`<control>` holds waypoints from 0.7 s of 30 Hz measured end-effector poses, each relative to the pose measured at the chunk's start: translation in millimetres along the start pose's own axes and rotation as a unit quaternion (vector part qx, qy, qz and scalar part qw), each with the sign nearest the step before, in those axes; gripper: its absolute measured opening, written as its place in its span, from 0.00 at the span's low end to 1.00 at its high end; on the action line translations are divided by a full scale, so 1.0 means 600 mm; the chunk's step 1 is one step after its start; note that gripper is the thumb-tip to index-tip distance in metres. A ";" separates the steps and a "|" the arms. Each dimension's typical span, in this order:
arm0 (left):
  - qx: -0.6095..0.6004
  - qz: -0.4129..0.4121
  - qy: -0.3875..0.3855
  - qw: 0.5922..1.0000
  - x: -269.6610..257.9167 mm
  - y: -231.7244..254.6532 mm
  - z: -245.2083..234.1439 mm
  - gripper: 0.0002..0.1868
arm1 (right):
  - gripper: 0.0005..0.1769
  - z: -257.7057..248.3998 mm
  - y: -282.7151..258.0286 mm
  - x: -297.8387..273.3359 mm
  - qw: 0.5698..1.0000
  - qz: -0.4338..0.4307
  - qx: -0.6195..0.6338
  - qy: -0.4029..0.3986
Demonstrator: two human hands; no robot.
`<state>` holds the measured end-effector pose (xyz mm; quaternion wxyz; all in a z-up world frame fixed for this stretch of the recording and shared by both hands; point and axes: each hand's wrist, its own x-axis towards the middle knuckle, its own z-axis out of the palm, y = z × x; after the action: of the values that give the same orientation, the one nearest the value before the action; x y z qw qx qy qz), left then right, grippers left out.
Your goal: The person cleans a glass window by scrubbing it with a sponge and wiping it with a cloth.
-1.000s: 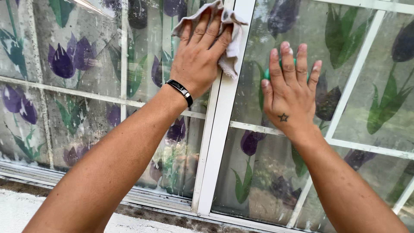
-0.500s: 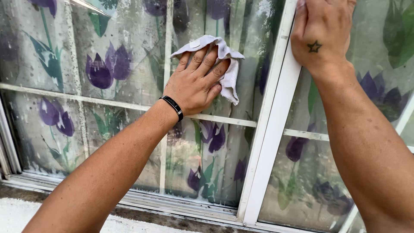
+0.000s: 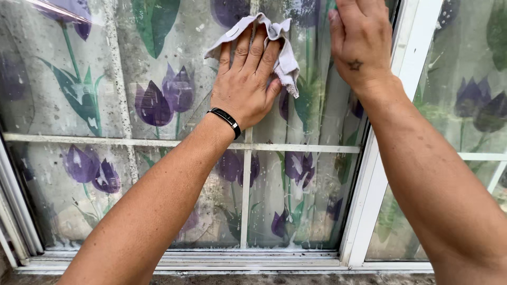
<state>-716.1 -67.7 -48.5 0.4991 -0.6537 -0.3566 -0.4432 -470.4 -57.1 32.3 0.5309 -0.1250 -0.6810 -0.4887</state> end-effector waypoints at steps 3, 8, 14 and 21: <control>-0.049 -0.009 0.008 0.999 -0.013 -0.008 -0.002 0.36 | 0.27 0.039 -0.052 -0.036 0.990 0.096 -0.086 -0.057; -0.032 -0.005 0.014 0.999 -0.011 -0.015 0.002 0.25 | 0.42 0.041 -0.177 -0.182 0.960 0.226 -0.087 -0.141; -0.025 -0.003 0.053 0.998 0.065 0.003 0.022 0.35 | 0.45 0.017 -0.238 -0.276 0.966 0.193 -0.069 -0.159; -0.071 -0.010 -0.006 0.997 0.020 0.062 0.013 0.40 | 0.38 0.037 -0.083 -0.127 0.963 0.196 -0.105 -0.151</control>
<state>-676.5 -69.2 -50.6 0.4450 -0.6865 -0.3332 -0.4686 -487.0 -37.4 -57.9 0.4914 -0.3835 -0.6603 -0.4190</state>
